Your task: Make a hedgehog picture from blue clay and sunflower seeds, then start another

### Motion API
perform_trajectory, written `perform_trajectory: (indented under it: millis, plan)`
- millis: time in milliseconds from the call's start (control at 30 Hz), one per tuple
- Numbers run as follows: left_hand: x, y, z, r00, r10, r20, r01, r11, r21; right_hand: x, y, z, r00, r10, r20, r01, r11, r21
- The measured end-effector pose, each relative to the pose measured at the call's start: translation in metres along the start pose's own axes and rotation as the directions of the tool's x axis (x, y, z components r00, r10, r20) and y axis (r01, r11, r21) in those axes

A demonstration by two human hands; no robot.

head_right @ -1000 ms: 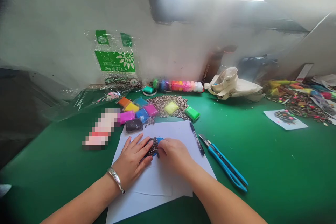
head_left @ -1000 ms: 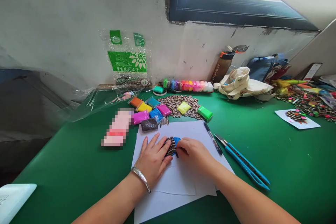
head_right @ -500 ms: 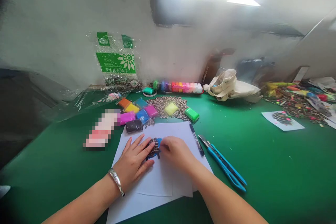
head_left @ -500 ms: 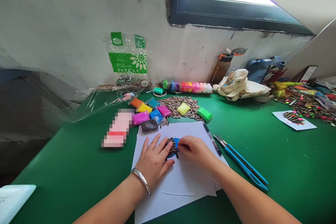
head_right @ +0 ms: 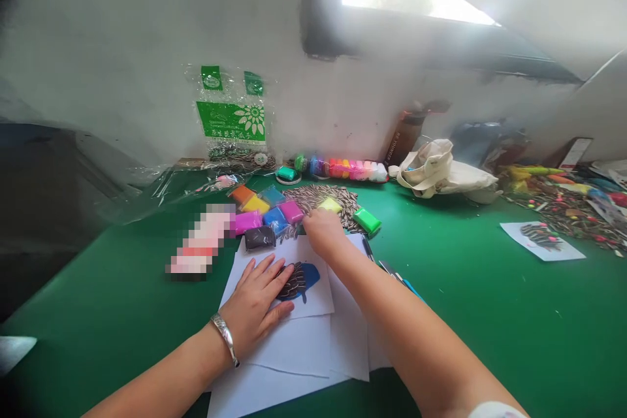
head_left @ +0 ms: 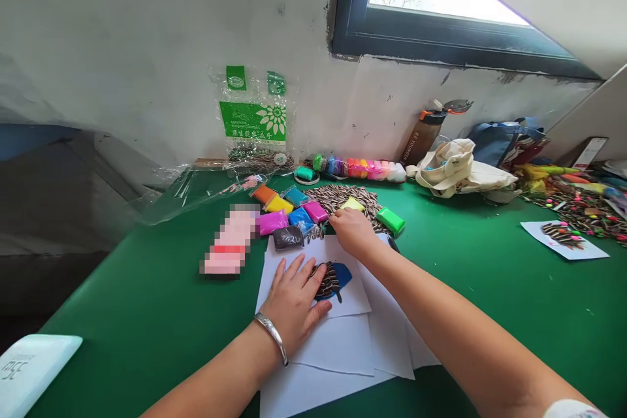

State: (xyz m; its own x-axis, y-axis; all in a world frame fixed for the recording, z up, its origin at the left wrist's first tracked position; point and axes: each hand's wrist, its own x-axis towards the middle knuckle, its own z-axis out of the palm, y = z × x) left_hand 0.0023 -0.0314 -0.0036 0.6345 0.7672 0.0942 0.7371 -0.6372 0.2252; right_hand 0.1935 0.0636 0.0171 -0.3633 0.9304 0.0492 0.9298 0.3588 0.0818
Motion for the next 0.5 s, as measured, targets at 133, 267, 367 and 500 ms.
perform_trajectory:
  millis: [133,267,367,500]
  plan:
    - [0.000,-0.001,0.001,1.000,-0.002,0.002,0.002,1.000,-0.008,0.002,-0.005,-0.006,0.999,-0.037,0.005,0.037,0.998,-0.052]
    - [0.000,0.000,-0.001,1.000,-0.009,0.013,0.009,1.000,-0.009,0.002,-0.007,-0.013,0.997,-0.077,0.019,0.079,0.994,-0.077]
    - [0.001,0.002,-0.002,1.000,-0.013,0.017,0.013,1.000,-0.002,0.005,-0.011,-0.016,0.994,-0.110,0.027,0.111,0.991,-0.078]
    - [0.001,0.002,-0.001,1.000,-0.006,0.012,0.006,1.000,-0.002,0.009,-0.015,-0.014,0.989,-0.149,0.011,0.150,0.987,-0.058]
